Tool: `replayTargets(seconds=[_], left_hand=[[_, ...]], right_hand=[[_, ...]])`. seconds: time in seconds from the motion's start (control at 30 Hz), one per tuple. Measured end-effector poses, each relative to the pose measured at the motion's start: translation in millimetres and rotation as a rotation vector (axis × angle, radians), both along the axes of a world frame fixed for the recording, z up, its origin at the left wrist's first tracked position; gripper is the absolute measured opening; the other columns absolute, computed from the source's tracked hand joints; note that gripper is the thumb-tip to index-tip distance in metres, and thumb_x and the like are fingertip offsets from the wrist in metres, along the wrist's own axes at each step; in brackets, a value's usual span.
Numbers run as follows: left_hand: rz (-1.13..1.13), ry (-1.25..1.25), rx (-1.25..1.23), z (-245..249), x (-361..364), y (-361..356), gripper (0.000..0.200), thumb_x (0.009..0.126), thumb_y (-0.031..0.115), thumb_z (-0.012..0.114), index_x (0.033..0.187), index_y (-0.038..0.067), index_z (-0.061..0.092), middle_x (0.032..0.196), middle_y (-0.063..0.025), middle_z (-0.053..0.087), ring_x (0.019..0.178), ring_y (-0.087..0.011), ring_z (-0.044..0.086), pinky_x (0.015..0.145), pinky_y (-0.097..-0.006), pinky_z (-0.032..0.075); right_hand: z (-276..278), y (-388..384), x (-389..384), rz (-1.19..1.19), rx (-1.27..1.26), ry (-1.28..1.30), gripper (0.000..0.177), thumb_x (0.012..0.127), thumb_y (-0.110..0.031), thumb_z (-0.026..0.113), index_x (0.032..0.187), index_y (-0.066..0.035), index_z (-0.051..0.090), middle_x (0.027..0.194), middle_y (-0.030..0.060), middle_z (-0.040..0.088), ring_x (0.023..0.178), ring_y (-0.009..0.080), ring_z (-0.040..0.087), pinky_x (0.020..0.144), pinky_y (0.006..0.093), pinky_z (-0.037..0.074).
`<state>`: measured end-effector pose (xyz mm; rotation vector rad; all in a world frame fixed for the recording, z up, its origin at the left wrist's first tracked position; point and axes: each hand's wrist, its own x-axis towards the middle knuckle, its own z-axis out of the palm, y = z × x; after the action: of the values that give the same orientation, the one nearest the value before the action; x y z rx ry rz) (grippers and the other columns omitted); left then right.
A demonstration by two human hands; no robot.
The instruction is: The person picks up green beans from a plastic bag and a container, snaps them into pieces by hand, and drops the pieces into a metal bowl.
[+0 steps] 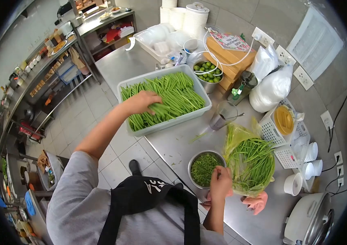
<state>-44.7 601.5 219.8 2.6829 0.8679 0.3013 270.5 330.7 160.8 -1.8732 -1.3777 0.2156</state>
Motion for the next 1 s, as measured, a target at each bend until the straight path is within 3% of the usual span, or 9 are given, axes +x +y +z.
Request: replayTargets(seconds=[0.17,0.27,0.33,0.5,0.57,0.63,0.77,0.9,1.0], left_hand=[[-0.108,-0.127,-0.223,8,-43,20,0.081,0.058,0.006,0.077,0.130,0.012,0.042,0.126,-0.0106,0.047,0.122,-0.0298,0.040,0.104,-0.0379,0.034],[-0.090,-0.384,-0.238,33,-107,11,0.071,0.061,0.004,0.075,0.126,0.010,0.047,0.127,-0.0111,0.049,0.120,-0.0288,0.043,0.103,-0.0382,0.034],[0.063,-0.492,-0.292,20,-187,11,0.061,0.067,0.003,0.072,0.123,0.008,0.050,0.123,-0.0103,0.053,0.117,-0.0277,0.048,0.101,-0.0376,0.036],[0.572,-0.741,-0.506,-38,-326,-4,0.033,0.081,0.001,0.062,0.113,0.004,0.054,0.113,-0.0066,0.058,0.109,-0.0173,0.053,0.095,-0.0319,0.041],[0.646,-0.860,-0.585,-50,-355,-6,0.029,0.081,0.000,0.063,0.109,0.002,0.055,0.109,-0.0068,0.059,0.106,-0.0173,0.055,0.094,-0.0316,0.042],[0.710,-0.920,-0.631,-58,-384,-2,0.025,0.082,-0.001,0.062,0.106,0.001,0.056,0.106,-0.0072,0.061,0.103,-0.0173,0.057,0.093,-0.0305,0.043],[0.820,-0.846,-0.610,-76,-449,22,0.025,0.082,0.000,0.062,0.106,0.001,0.056,0.103,-0.0071,0.062,0.103,-0.0163,0.057,0.092,-0.0303,0.043],[0.968,-0.855,-0.543,-99,-525,66,0.026,0.082,0.003,0.064,0.106,0.001,0.056,0.104,-0.0070,0.062,0.100,-0.0160,0.059,0.090,-0.0298,0.045],[1.166,-0.948,-0.540,-117,-582,109,0.026,0.083,0.005,0.063,0.108,0.002,0.056,0.104,-0.0074,0.063,0.100,-0.0159,0.059,0.088,-0.0302,0.046]], right_hand=[[11,16,-47,-0.241,-0.076,-0.403,0.017,0.078,-0.006,0.056,0.092,-0.002,0.064,0.080,0.0158,0.061,0.069,0.0323,0.059,0.062,0.0394,0.045],[28,29,-85,-0.436,-0.248,-0.368,0.016,0.078,-0.005,0.056,0.090,-0.002,0.065,0.082,0.0167,0.060,0.070,0.0322,0.059,0.063,0.0382,0.045],[57,65,-151,-0.464,-0.054,-0.339,0.012,0.075,0.002,0.055,0.082,-0.002,0.064,0.078,0.0138,0.060,0.073,0.0272,0.060,0.062,0.0335,0.046],[91,159,-298,0.729,0.038,0.453,0.016,0.074,0.006,0.054,0.084,-0.003,0.062,0.081,0.0081,0.058,0.070,0.0197,0.055,0.063,0.0281,0.043],[84,203,-366,1.064,-0.161,0.422,0.009,0.078,-0.002,0.056,0.085,-0.003,0.061,0.081,0.0086,0.058,0.069,0.0208,0.055,0.062,0.0297,0.043],[85,233,-431,1.038,-0.452,0.512,0.009,0.081,-0.012,0.058,0.084,-0.004,0.059,0.081,0.0089,0.058,0.068,0.0221,0.056,0.061,0.0321,0.044],[43,301,-493,1.205,-0.439,0.309,0.019,0.080,-0.024,0.064,0.080,-0.007,0.057,0.071,0.0074,0.054,0.064,0.0228,0.054,0.059,0.0338,0.043],[49,391,-526,1.198,-0.575,0.049,0.021,0.076,-0.023,0.068,0.070,-0.008,0.054,0.069,0.0075,0.054,0.063,0.0233,0.054,0.056,0.0352,0.042],[53,475,-575,1.246,-0.635,-0.008,0.014,0.080,-0.020,0.064,0.079,-0.007,0.060,0.078,0.0109,0.058,0.073,0.0265,0.058,0.065,0.0363,0.045]])
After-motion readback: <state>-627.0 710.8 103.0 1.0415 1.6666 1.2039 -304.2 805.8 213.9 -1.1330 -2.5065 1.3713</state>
